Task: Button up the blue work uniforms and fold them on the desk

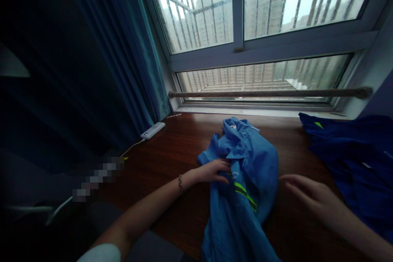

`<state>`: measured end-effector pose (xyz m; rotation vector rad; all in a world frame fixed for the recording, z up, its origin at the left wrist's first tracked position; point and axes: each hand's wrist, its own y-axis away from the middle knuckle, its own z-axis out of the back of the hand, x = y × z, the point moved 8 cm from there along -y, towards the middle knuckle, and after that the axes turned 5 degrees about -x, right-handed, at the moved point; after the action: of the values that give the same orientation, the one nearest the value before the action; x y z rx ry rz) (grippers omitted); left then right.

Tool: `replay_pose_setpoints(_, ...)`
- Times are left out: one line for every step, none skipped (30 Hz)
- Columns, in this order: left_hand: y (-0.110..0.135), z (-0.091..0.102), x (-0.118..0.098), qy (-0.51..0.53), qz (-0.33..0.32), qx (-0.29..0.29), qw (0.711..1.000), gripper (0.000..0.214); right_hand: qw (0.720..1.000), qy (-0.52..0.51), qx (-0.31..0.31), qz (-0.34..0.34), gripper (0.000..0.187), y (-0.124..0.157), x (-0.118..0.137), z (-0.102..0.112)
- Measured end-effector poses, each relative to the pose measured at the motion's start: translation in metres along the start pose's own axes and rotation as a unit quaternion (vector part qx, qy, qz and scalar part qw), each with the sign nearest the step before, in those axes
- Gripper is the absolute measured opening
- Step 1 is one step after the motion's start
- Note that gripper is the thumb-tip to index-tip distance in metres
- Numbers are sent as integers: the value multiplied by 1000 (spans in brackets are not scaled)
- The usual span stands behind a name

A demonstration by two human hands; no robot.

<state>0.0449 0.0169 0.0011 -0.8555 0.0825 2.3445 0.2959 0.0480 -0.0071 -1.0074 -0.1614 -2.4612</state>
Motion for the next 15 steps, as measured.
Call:
replay_pose_setpoints(2,9,12,-4,44,-60,997,36,999,-32,-24,-25,38,-22,-13,11)
replay_pose_setpoints(6,19,25,-18,93,-128,987,40,996,-61,-44,-47,42,-44,-25,18)
replay_pose_setpoints(13,28,38,-42,142,-192,970,46,991,-95,-59,-67,48,-65,-35,19)
replay_pose_setpoints(21,35,49,-70,184,-240,950,54,984,-133,-73,-92,55,-83,-44,16)
replay_pose_setpoints(27,38,58,-98,215,-265,935,62,973,-168,-93,-128,62,-98,-51,11)
replay_pose_setpoints(31,38,66,-123,235,-270,926,68,961,-198,-103,-162,68,-109,-54,1)
replay_pose_setpoints(32,36,71,-144,248,-260,922,69,951,-229,-110,-179,70,-120,-52,-10)
replay_pose_setpoints(33,33,76,-161,256,-243,922,65,943,-249,-118,-187,68,-128,-46,-19)
replay_pose_setpoints(32,30,79,-175,259,-223,923,57,938,-269,-105,-190,60,-136,-37,-31)
replay_pose_setpoints(31,27,81,-190,259,-206,924,47,934,-291,-82,-190,50,-142,-28,-42)
replay_pose_setpoints(30,25,82,-203,258,-194,924,38,930,-308,-57,-194,41,-146,-20,-50)
replay_pose_setpoints(29,25,83,-216,256,-187,923,30,926,-318,-35,-199,34,-148,-14,-54)
replay_pose_setpoints(29,28,83,-226,252,-186,922,24,925,-321,-23,-203,30,-149,-9,-52)
replay_pose_setpoints(30,34,85,-236,248,-192,920,21,927,-314,-25,-201,29,-148,-7,-44)
replay_pose_setpoints(33,43,88,-244,248,-205,915,18,935,-298,-45,-187,28,-146,-4,-28)
